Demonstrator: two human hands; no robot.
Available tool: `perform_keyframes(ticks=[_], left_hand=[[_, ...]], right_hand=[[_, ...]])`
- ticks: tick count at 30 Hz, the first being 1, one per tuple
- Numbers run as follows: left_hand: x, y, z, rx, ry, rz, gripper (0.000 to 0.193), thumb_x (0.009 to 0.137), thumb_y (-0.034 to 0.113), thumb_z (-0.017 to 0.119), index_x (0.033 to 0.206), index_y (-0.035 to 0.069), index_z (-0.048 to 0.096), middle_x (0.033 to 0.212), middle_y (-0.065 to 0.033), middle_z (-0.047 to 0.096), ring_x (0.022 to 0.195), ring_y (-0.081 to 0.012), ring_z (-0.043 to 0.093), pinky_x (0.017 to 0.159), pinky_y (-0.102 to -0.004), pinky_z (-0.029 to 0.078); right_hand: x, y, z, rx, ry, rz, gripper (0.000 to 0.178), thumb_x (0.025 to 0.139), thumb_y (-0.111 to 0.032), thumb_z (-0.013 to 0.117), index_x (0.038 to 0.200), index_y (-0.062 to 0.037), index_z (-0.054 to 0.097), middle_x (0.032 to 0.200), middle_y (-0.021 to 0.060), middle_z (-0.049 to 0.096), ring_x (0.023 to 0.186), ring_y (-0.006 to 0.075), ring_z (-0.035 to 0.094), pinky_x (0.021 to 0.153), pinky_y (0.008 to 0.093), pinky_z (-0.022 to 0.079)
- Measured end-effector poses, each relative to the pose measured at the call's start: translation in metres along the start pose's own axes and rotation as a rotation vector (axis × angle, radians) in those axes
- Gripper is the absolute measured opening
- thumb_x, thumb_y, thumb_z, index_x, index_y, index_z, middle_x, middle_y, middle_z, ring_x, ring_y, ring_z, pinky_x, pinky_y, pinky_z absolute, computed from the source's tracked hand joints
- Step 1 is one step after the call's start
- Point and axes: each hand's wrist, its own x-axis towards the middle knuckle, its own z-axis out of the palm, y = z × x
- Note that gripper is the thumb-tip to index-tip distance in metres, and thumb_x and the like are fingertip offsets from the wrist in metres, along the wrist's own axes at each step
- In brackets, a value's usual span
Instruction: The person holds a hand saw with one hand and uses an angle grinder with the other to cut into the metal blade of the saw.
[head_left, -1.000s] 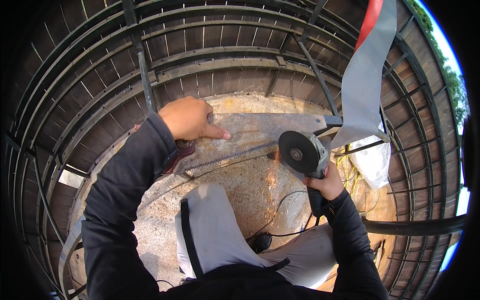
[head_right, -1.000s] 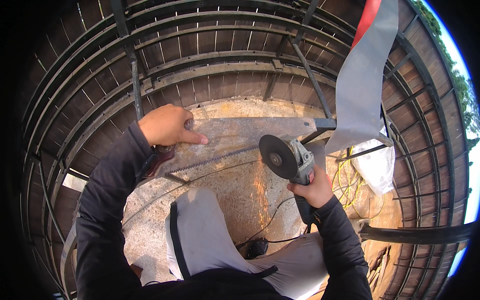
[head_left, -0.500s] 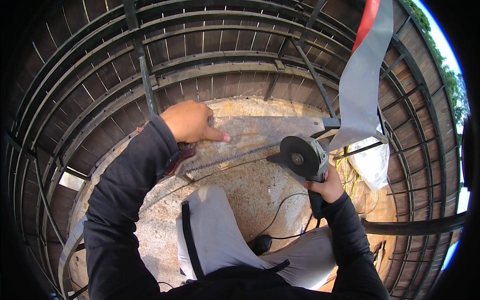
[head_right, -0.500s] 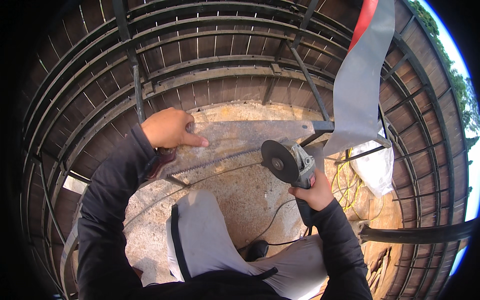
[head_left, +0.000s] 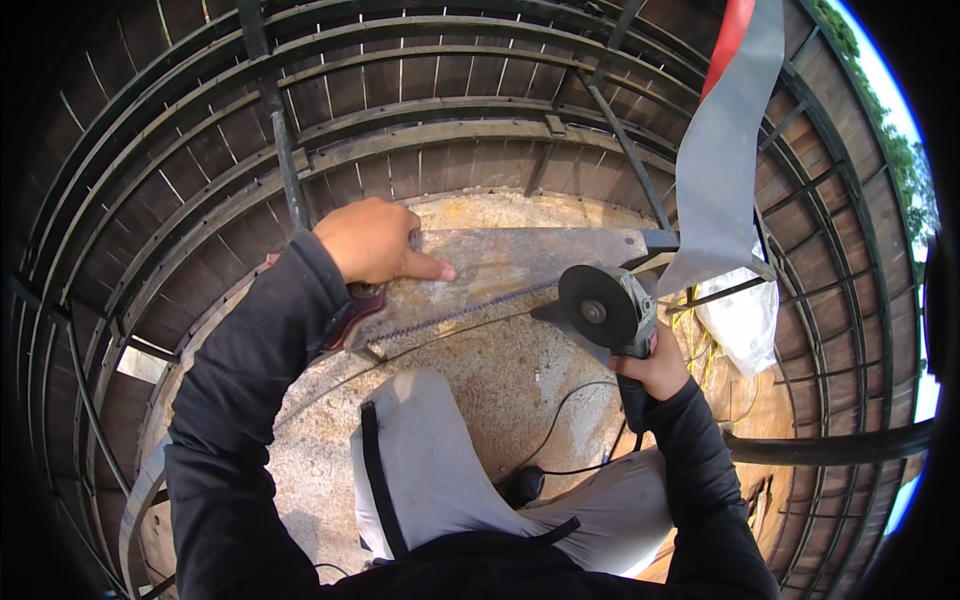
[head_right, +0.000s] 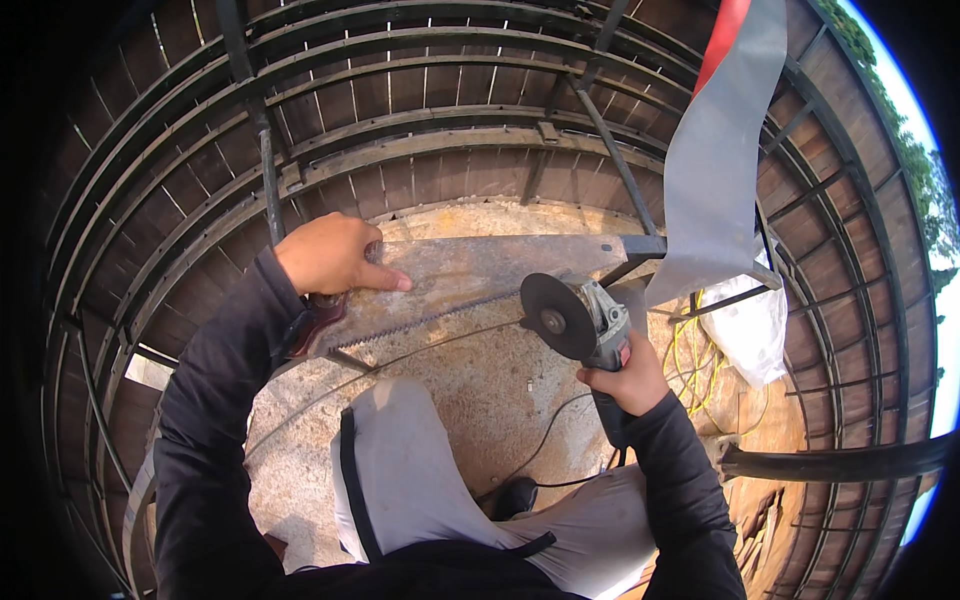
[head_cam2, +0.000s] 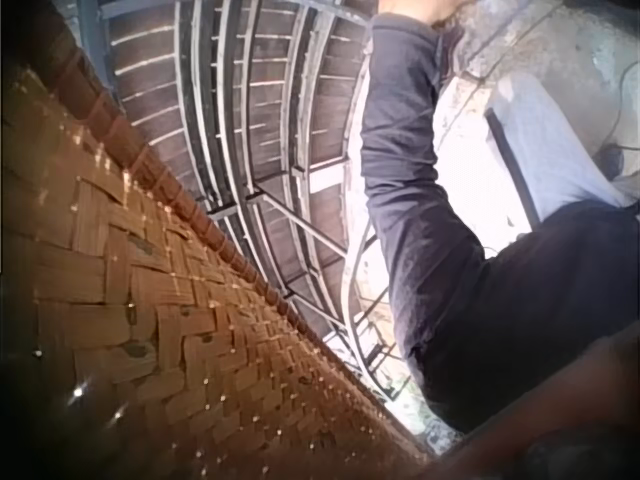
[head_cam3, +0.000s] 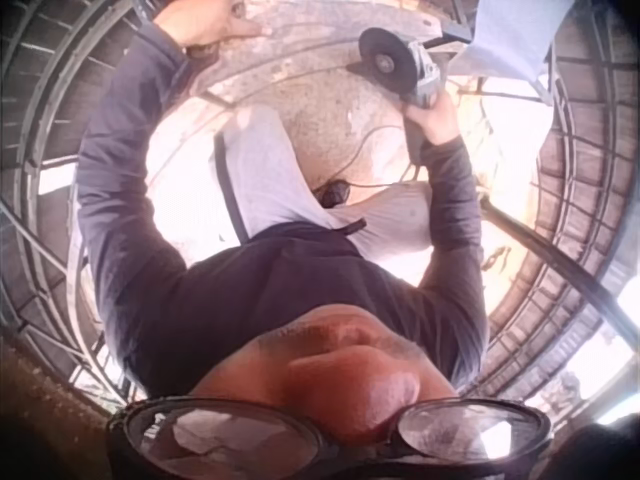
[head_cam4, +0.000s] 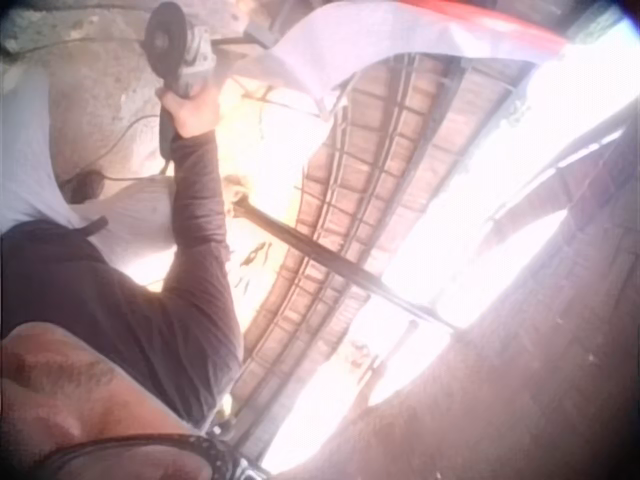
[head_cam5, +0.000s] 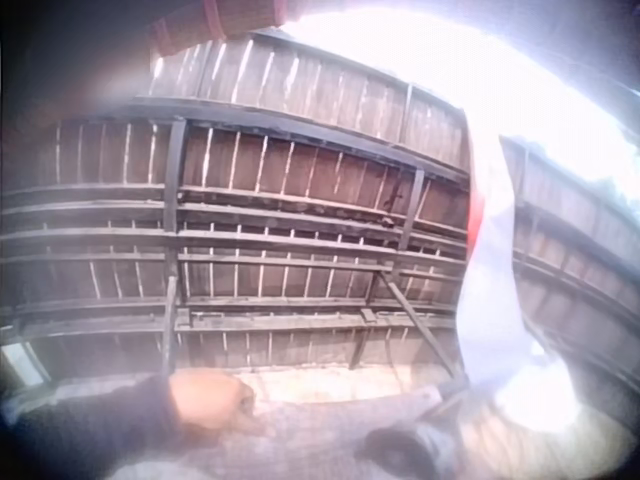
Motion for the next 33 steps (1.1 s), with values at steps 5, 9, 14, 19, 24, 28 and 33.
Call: perform_keyframes(ticks=[5,9,14,19,24,28,33], left_hand=[[-0.0002,0.0004,0.0005,0.000,0.003,-0.001,0.080,0.077,0.072,0.073,0.091,-0.007,0.074,0.074,-0.0263,0.068,0.076,-0.0426,0.070,0.076,-0.0463,0.055],[0.0017,-0.0005,0.0016,0.007,-0.003,-0.010,0.080,0.077,0.071,0.074,0.093,-0.007,0.074,0.075,-0.0262,0.068,0.077,-0.0423,0.071,0.076,-0.0457,0.056],[0.0029,-0.0025,0.0034,0.002,-0.009,-0.011,0.081,0.076,0.073,0.073,0.094,-0.007,0.074,0.075,-0.0259,0.069,0.078,-0.0416,0.071,0.076,-0.0456,0.056],[0.0036,-0.0029,0.0030,0.005,-0.013,-0.005,0.083,0.076,0.074,0.073,0.093,-0.007,0.074,0.074,-0.0254,0.069,0.076,-0.0414,0.071,0.075,-0.0457,0.056],[0.0041,-0.0039,0.0043,0.008,-0.008,-0.001,0.082,0.076,0.074,0.073,0.092,-0.007,0.074,0.074,-0.0253,0.069,0.076,-0.0414,0.071,0.074,-0.0456,0.056],[0.0045,-0.0040,0.0037,0.012,-0.023,-0.002,0.081,0.076,0.073,0.073,0.091,-0.007,0.074,0.075,-0.0253,0.069,0.077,-0.0414,0.071,0.074,-0.0459,0.056],[0.0031,-0.0036,0.0032,0.007,-0.014,-0.004,0.081,0.076,0.073,0.073,0.091,-0.006,0.074,0.076,-0.0254,0.069,0.079,-0.0414,0.071,0.075,-0.0462,0.056]], right_hand=[[0.0021,0.0000,-0.0006,0.010,-0.015,0.009,0.047,0.070,-0.007,0.084,0.111,0.0015,0.064,0.095,0.0046,0.070,0.087,0.0144,0.064,0.084,0.0305,0.052],[0.0025,-0.0030,0.0009,0.010,-0.018,0.013,0.047,0.070,-0.007,0.084,0.112,0.0016,0.063,0.096,0.0046,0.070,0.087,0.0144,0.064,0.084,0.0305,0.052],[0.0044,0.0006,0.0016,0.030,-0.023,0.009,0.048,0.070,-0.007,0.084,0.113,0.0015,0.063,0.096,0.0045,0.070,0.088,0.0143,0.064,0.085,0.0304,0.052],[0.0052,-0.0009,0.0011,0.023,-0.026,0.006,0.048,0.071,-0.007,0.084,0.112,0.0012,0.063,0.095,0.0042,0.070,0.087,0.0139,0.064,0.083,0.0300,0.052],[0.0055,0.0006,0.0014,0.025,-0.021,0.008,0.047,0.071,-0.006,0.084,0.112,0.0010,0.063,0.095,0.0040,0.070,0.086,0.0136,0.064,0.082,0.0299,0.052],[0.0061,0.0017,0.0011,0.030,-0.033,0.031,0.046,0.071,-0.006,0.084,0.111,0.0007,0.063,0.094,0.0041,0.070,0.085,0.0134,0.064,0.081,0.0296,0.052],[0.0064,0.0000,0.0015,0.018,-0.031,0.034,0.045,0.071,-0.006,0.084,0.111,0.0008,0.063,0.095,0.0042,0.070,0.085,0.0132,0.064,0.081,0.0295,0.052]])
